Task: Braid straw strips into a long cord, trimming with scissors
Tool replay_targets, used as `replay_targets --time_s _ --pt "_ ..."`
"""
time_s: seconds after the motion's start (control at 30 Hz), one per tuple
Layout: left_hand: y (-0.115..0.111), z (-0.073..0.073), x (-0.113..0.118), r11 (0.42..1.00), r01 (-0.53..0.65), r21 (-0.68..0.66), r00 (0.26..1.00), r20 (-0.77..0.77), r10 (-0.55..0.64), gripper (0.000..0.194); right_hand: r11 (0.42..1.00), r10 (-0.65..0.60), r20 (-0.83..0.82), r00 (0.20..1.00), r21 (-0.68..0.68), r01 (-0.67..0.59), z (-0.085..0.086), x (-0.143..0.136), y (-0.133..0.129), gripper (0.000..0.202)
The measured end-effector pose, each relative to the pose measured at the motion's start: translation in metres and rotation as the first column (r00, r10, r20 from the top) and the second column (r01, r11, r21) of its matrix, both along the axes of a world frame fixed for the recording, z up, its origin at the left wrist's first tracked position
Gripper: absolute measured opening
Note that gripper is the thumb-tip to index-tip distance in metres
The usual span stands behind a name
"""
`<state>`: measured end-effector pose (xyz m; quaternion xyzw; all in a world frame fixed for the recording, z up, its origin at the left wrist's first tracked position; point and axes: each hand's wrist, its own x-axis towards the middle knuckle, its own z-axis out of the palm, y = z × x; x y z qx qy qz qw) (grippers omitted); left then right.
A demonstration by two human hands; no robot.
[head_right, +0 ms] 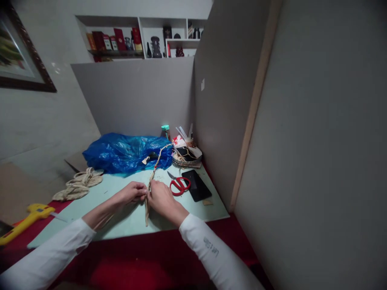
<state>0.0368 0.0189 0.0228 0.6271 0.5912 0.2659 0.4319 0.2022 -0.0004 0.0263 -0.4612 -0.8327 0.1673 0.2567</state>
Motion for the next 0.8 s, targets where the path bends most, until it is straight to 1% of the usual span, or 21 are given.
replay_targets --time_s 0.1,0.2,0.3,0.37,0.47,0.57,0.7,0.8 --pt "0.01 0.0 -0.004 0.998 0.047 0.038 0.987 -0.154 -0.04 0.02 0.998 0.052 0.014 0.999 -0.036 -0.052 -0.006 -0.002 0.01 0.019" --pt "0.017 -0.002 -0.01 0.993 0.095 0.063 0.958 -0.275 -0.074 0.018 0.994 0.09 0.027 0.996 -0.069 -0.088 -0.008 -0.002 0.013 0.02" --pt "0.023 -0.002 -0.014 0.987 0.152 0.049 0.931 -0.343 -0.126 0.015 0.987 0.126 0.044 0.991 -0.105 -0.12 -0.004 0.002 0.014 0.019" --pt "0.026 0.0 -0.015 0.981 0.195 0.011 0.918 -0.355 -0.178 0.016 0.982 0.155 0.076 0.985 -0.125 -0.144 0.001 0.005 0.016 0.019" --pt "0.029 0.003 -0.016 0.962 0.258 -0.086 0.908 -0.319 -0.272 0.02 0.979 0.169 0.145 0.975 -0.141 -0.149 0.008 0.007 0.026 0.018" --pt "0.03 0.007 -0.02 0.94 0.301 -0.163 0.913 -0.235 -0.334 0.023 0.982 0.13 0.155 0.979 -0.156 -0.106 0.013 0.008 0.045 0.016" --pt "0.025 0.009 -0.028 0.93 0.325 -0.17 0.932 -0.111 -0.346 0.027 0.982 0.064 0.053 0.997 -0.18 -0.053 0.014 0.009 0.085 0.02" --pt "0.022 0.01 -0.032 0.942 0.308 -0.133 0.95 0.002 -0.311 0.029 0.971 0.039 -0.084 0.996 -0.232 -0.057 0.006 0.002 0.117 0.027"
